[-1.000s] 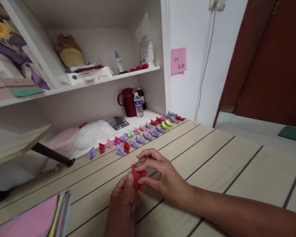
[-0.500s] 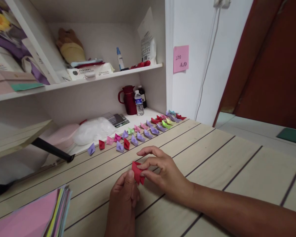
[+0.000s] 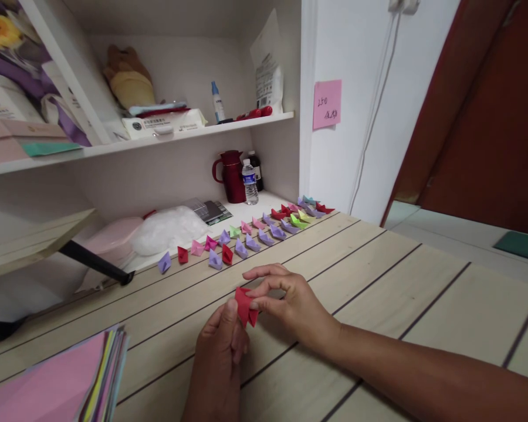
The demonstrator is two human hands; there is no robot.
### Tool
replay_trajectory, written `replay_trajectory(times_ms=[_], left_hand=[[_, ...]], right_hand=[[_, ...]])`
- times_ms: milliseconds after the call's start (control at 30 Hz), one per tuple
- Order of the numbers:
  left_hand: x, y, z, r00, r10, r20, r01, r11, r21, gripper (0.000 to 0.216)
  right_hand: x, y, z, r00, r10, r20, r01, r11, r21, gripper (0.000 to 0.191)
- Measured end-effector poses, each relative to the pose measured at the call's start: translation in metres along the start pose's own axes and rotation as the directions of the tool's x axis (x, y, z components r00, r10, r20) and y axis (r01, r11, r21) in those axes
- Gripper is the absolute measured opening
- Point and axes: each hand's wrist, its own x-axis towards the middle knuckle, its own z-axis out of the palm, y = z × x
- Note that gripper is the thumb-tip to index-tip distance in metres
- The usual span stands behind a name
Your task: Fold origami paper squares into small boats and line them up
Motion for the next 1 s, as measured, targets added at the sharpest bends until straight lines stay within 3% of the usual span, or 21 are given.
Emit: replay_trajectory(times_ms=[167, 267, 367, 433, 500, 567, 733, 867, 1000], left_hand=[[0.002, -0.003, -0.001, 0.997, 0.068, -0.029, -0.064, 0.990, 0.129, 0.047], [0.002, -0.007, 0.001, 0.992, 0.109, -0.058, -0.094, 0.971, 0.222, 0.041], [0.001, -0.012, 0.003, 0.983, 0.171, -0.067, -0.143, 0.940, 0.309, 0.031], [0.001, -0.015, 0.001, 0.947, 0.313, -0.065, -0.251, 0.854, 0.455, 0.033], [0.002, -0.018, -0.003, 0.883, 0.468, -0.035, -0.346, 0.698, 0.627, 0.031], [0.005, -0.018, -0.008, 0.845, 0.534, -0.013, -0.363, 0.593, 0.718, 0.027], [0.010, -0.011, -0.015, 0.892, 0.451, 0.034, -0.323, 0.581, 0.747, 0.027], [0.010, -0.007, -0.014, 0.942, 0.328, 0.065, -0.269, 0.630, 0.728, 0.022], [0.009, -0.008, -0.011, 0.962, 0.270, 0.049, -0.225, 0.674, 0.704, 0.025]], right_hand=[[0.000, 0.000, -0.004, 0.998, -0.069, 0.015, 0.070, 0.984, -0.164, 0.016], [0.000, -0.002, -0.014, 0.975, -0.198, 0.100, 0.220, 0.918, -0.329, 0.018], [0.003, -0.002, -0.024, 0.955, -0.225, 0.195, 0.287, 0.868, -0.404, 0.020], [0.005, -0.001, -0.028, 0.951, -0.201, 0.233, 0.287, 0.853, -0.436, 0.020], [0.007, 0.002, -0.031, 0.950, -0.169, 0.264, 0.277, 0.846, -0.456, 0.020], [0.008, 0.006, -0.033, 0.944, -0.140, 0.297, 0.270, 0.845, -0.461, 0.019], [0.005, 0.013, -0.031, 0.925, -0.114, 0.363, 0.287, 0.835, -0.470, 0.018], [0.003, 0.015, -0.029, 0.909, -0.098, 0.405, 0.296, 0.835, -0.463, 0.017], [0.002, 0.018, -0.028, 0.909, -0.088, 0.408, 0.292, 0.833, -0.470, 0.014]])
